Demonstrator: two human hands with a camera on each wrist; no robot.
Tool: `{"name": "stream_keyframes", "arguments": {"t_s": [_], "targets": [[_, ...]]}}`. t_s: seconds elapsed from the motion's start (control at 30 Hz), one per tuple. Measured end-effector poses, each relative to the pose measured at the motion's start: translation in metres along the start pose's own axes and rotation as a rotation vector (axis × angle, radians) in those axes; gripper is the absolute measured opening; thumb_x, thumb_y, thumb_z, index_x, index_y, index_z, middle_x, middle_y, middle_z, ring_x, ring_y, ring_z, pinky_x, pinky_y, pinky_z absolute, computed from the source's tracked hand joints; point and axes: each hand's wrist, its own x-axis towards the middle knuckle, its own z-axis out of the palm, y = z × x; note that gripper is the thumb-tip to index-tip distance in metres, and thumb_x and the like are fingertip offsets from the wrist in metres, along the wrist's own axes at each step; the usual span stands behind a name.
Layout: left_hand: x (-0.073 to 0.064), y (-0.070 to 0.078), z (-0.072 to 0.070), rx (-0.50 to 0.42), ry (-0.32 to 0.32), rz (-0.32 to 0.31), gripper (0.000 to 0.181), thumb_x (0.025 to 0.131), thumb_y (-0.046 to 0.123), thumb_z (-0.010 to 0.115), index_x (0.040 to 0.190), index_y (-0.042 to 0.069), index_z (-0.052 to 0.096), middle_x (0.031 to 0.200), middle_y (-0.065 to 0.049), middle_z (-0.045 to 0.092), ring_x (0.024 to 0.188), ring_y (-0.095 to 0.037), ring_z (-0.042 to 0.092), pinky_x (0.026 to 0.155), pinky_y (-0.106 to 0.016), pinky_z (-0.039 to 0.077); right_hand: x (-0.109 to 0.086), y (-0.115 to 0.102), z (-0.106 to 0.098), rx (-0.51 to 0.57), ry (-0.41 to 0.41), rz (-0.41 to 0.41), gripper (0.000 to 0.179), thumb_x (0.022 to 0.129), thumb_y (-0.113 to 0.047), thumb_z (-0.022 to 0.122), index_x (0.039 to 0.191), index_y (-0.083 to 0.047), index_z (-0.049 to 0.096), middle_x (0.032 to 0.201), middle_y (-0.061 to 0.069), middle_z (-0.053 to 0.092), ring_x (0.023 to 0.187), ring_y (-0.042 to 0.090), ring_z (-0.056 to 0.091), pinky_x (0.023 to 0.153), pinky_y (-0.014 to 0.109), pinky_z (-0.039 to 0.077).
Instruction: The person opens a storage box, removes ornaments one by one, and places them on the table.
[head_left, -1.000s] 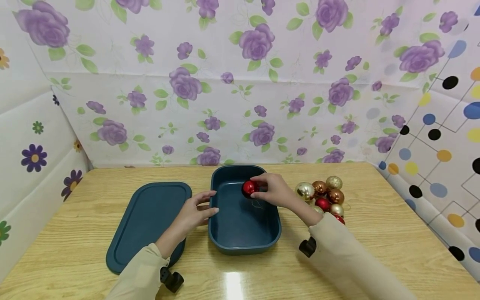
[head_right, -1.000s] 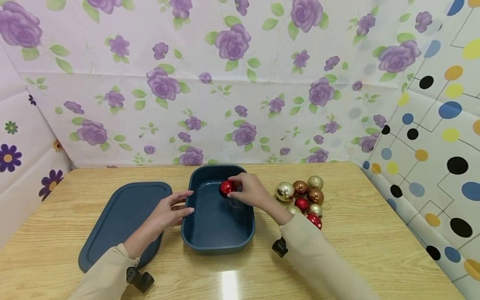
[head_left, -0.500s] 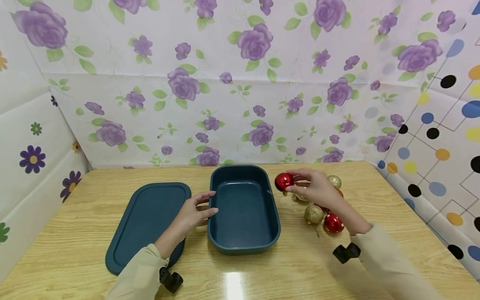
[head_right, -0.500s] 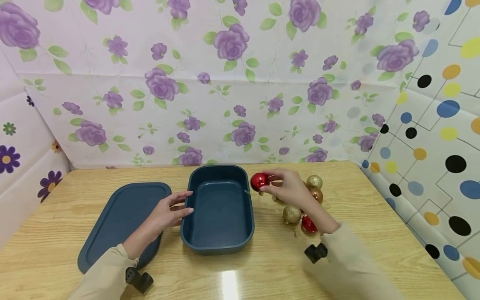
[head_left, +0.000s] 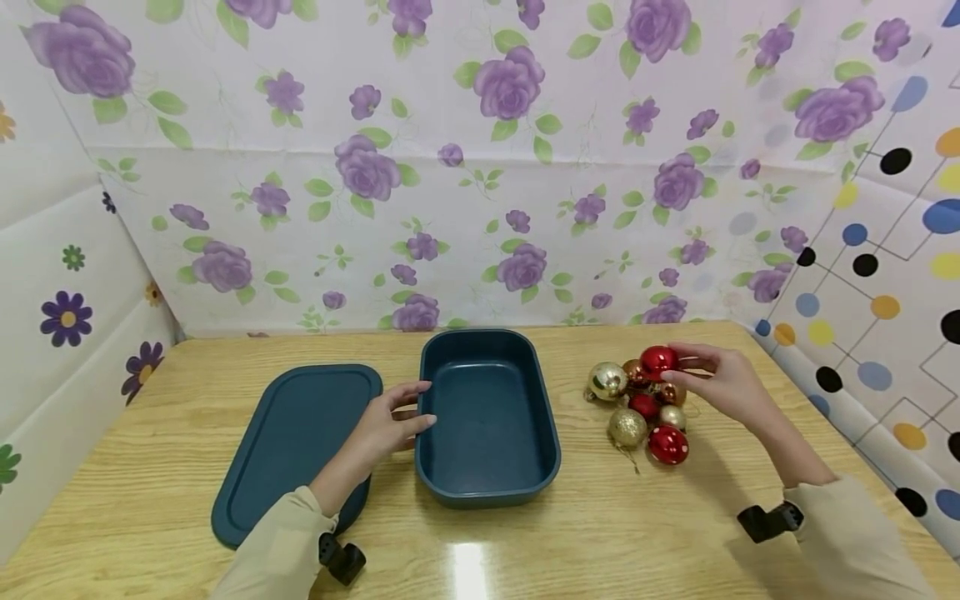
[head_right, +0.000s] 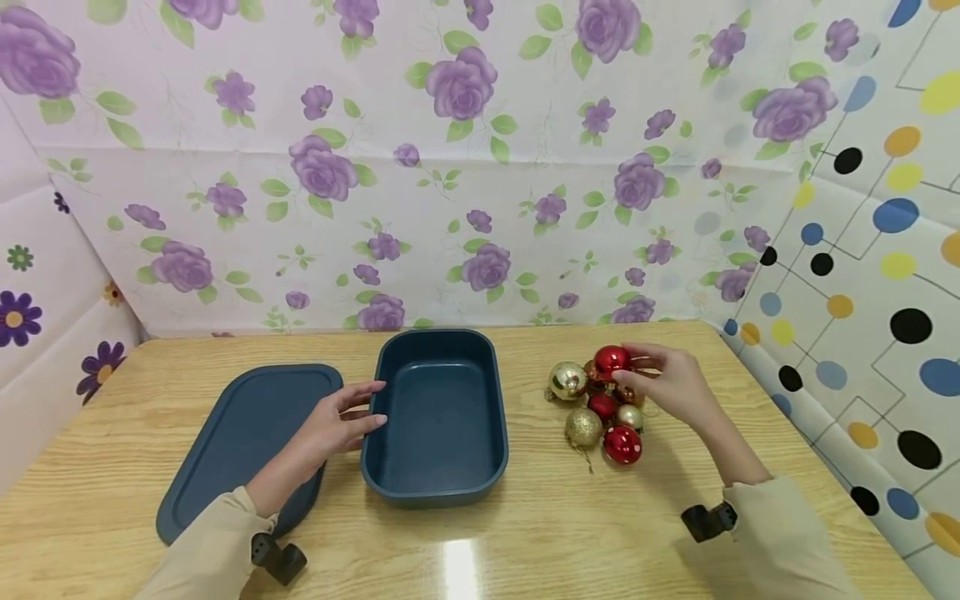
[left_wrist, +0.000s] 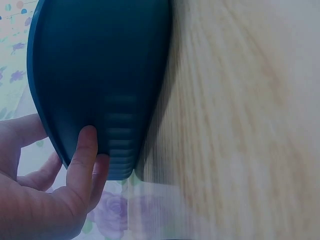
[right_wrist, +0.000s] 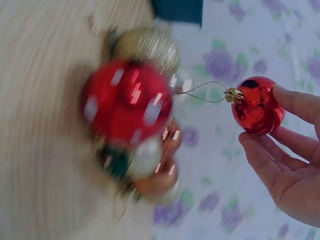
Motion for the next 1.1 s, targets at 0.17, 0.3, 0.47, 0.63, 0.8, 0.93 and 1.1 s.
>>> {"name": "stream_keyframes", "arguments": {"t_s": [0.17,0.3,0.47,0.63,0.8,0.93,1.1], "targets": [[0.001,0.0,0.001,0.007,0.004,-0.004,0.052,0.086,0.01,0.063,0.135,0.011,0.044,0.135,-0.018,0.04,0.117,-0.035,0.046,0.079,-0.039,0.051,-0.002,0.032,-0.011,-0.032,0.014,0.066,0.057,0.085,-0.034,0.065,0.127,0.003,0.051,0.119,0.025,0.056,0.099,0.029,0.06,0.067,0.018,0.049],[0.001,0.0,0.001,0.007,-0.006,-0.001,0.053,0.086,0.011,0.063,0.136,0.011,0.043,0.136,-0.018,0.039,0.117,-0.035,0.046,0.079,-0.039,0.051,-0.003,0.054,-0.017,-0.055,0.025,0.12,0.059,0.085,-0.034,0.064,0.127,0.005,0.05,0.12,0.028,0.053,0.095,0.024,0.062,0.067,0.022,0.05],[0.0,0.0,0.0,0.001,-0.01,0.004,0.053,0.086,0.011,0.063,0.136,0.011,0.043,0.136,-0.018,0.038,0.117,-0.035,0.046,0.079,-0.038,0.051,-0.002,0.073,-0.02,-0.067,0.025,0.135,0.058,0.087,-0.033,0.062,0.125,0.009,0.05,0.122,0.032,0.049,0.101,0.043,0.056,0.066,0.025,0.052],[0.0,-0.001,0.0,0.004,-0.007,0.007,0.053,0.086,0.011,0.063,0.135,0.011,0.044,0.136,-0.018,0.039,0.117,-0.035,0.046,0.079,-0.038,0.051,0.0,0.087,-0.02,-0.057,-0.009,0.171,0.061,0.088,-0.036,0.06,0.127,0.01,0.048,0.125,0.033,0.046,0.104,0.045,0.053,0.077,0.042,0.051],[0.0,-0.001,0.0,0.007,-0.002,0.007,0.053,0.086,0.011,0.063,0.135,0.011,0.044,0.136,-0.018,0.039,0.117,-0.035,0.046,0.079,-0.038,0.051,0.004,0.098,-0.018,-0.037,-0.043,0.213,0.063,0.088,-0.037,0.06,0.128,0.011,0.046,0.125,0.033,0.046,0.104,0.043,0.053,0.08,0.045,0.048],[0.0,-0.001,0.0,0.004,-0.001,0.006,0.053,0.086,0.011,0.063,0.135,0.011,0.044,0.135,-0.018,0.039,0.116,-0.035,0.047,0.079,-0.038,0.052,0.007,0.102,-0.016,-0.024,-0.069,0.238,0.064,0.087,-0.035,0.061,0.127,0.012,0.045,0.123,0.033,0.048,0.101,0.039,0.056,0.072,0.03,0.051],[0.0,-0.001,0.0,-0.001,-0.002,0.007,0.053,0.086,0.011,0.063,0.135,0.011,0.044,0.135,-0.018,0.039,0.116,-0.034,0.047,0.079,-0.038,0.052,0.008,0.106,-0.015,-0.017,-0.092,0.245,0.065,0.086,-0.034,0.062,0.127,0.013,0.045,0.118,0.032,0.052,0.09,0.021,0.06,0.069,0.028,0.051]]}}
